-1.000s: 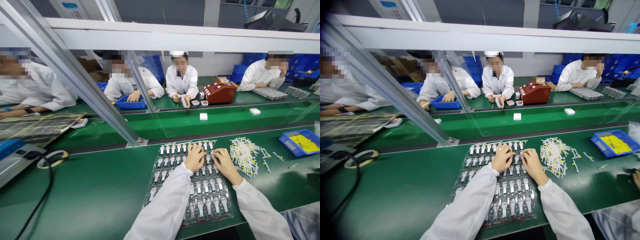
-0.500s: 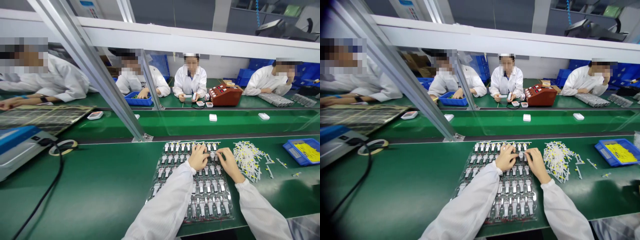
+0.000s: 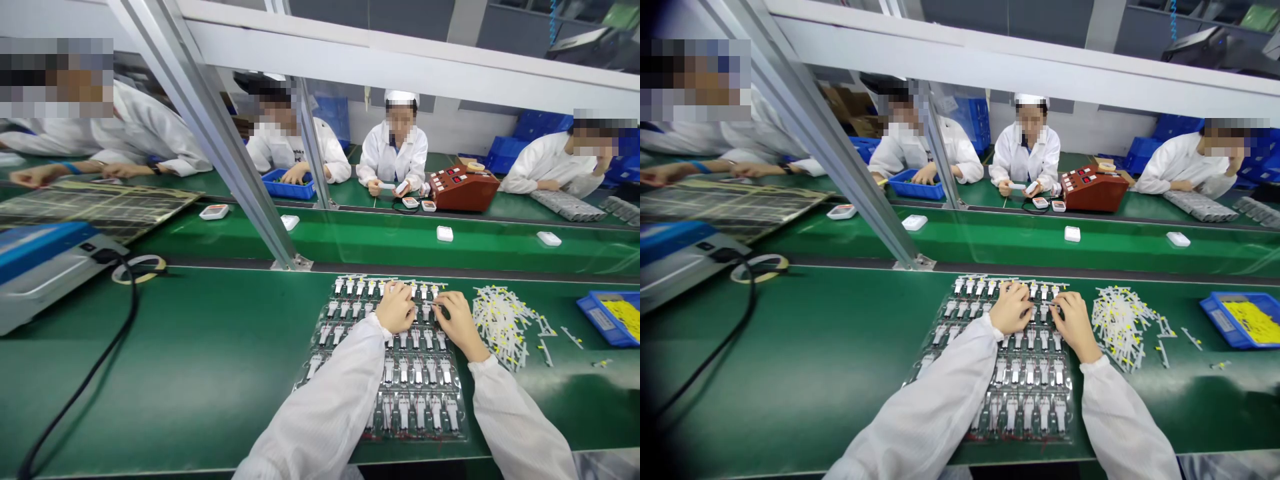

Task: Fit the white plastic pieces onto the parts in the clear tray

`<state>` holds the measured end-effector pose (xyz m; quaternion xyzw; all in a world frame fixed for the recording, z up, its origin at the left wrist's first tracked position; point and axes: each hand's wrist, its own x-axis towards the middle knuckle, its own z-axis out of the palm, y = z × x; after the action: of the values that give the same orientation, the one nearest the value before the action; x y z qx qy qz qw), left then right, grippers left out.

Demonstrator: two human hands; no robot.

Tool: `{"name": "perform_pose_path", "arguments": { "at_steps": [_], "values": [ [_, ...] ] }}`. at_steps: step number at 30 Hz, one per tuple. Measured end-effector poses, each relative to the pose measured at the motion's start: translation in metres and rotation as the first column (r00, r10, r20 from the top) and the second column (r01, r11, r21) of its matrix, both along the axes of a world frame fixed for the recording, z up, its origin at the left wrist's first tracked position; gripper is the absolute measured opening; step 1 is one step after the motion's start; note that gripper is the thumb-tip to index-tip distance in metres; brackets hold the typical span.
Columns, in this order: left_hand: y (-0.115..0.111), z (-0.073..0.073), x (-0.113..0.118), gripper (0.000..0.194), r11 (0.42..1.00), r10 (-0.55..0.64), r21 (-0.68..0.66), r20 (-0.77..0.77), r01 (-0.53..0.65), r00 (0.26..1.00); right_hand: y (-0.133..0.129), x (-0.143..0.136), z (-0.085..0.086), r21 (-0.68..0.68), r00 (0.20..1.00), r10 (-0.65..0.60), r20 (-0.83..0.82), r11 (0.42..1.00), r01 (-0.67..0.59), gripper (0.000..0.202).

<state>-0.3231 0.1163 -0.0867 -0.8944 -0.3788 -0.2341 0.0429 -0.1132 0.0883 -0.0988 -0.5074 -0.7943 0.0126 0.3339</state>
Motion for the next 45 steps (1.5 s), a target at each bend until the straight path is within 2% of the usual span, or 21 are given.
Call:
{"name": "perform_pose_path", "arguments": {
  "at_steps": [6,11,14,17,23,28,34,37,40,42,45],
  "values": [
    [-0.003,0.004,0.001,0.015,0.998,0.015,-0.052,-0.063,-0.018,0.998,-0.005,0.015,0.003,0.109,0.983,-0.029,-0.181,0.993,0.049,0.017],
    [-0.011,0.005,0.004,0.027,0.989,0.094,-0.106,-0.111,-0.106,0.989,-0.008,0.043,0.003,0.191,0.948,-0.126,-0.292,0.964,0.187,0.014],
    [-0.017,0.003,0.008,0.026,0.979,0.154,-0.12,-0.096,-0.165,0.983,-0.006,0.059,0.001,0.204,0.925,-0.195,-0.325,0.941,0.27,0.015],
    [-0.021,0.002,0.013,0.022,0.974,0.188,-0.11,-0.084,-0.196,0.979,-0.001,0.072,-0.004,0.176,0.926,-0.26,-0.274,0.933,0.314,0.018],
    [-0.019,0.004,0.014,0.025,0.974,0.168,-0.122,-0.189,-0.193,0.968,0.001,0.081,-0.014,0.12,0.942,-0.336,-0.002,0.935,0.334,0.017],
    [-0.019,0.008,0.013,0.026,0.983,0.169,-0.045,-0.17,-0.178,0.971,-0.007,0.072,-0.02,0.155,0.847,-0.524,0.09,0.847,0.508,0.016],
    [-0.026,0.011,0.015,0.024,0.991,0.125,-0.024,-0.156,-0.13,0.98,-0.008,0.071,-0.03,0.24,0.812,-0.577,0.092,0.804,0.544,0.006],
    [-0.028,0.007,0.014,0.016,0.994,0.071,-0.081,-0.096,-0.079,0.993,-0.008,0.07,-0.03,0.22,0.803,-0.589,0.094,0.799,0.56,0.006],
    [-0.029,-0.001,0.013,0.012,0.985,0.004,-0.17,0.027,0.001,1.0,-0.008,0.067,-0.027,0.187,0.791,-0.6,0.117,0.796,0.576,0.008],
    [-0.028,-0.007,0.011,0.015,0.972,-0.015,-0.232,0.122,0.043,0.992,-0.009,0.064,-0.024,0.18,0.793,-0.597,0.121,0.799,0.573,0.008],
    [-0.026,-0.013,0.009,0.03,0.948,0.0,-0.309,0.229,0.073,0.974,-0.009,0.061,-0.018,0.172,0.808,-0.577,0.115,0.813,0.556,0.007]
  ]
}}
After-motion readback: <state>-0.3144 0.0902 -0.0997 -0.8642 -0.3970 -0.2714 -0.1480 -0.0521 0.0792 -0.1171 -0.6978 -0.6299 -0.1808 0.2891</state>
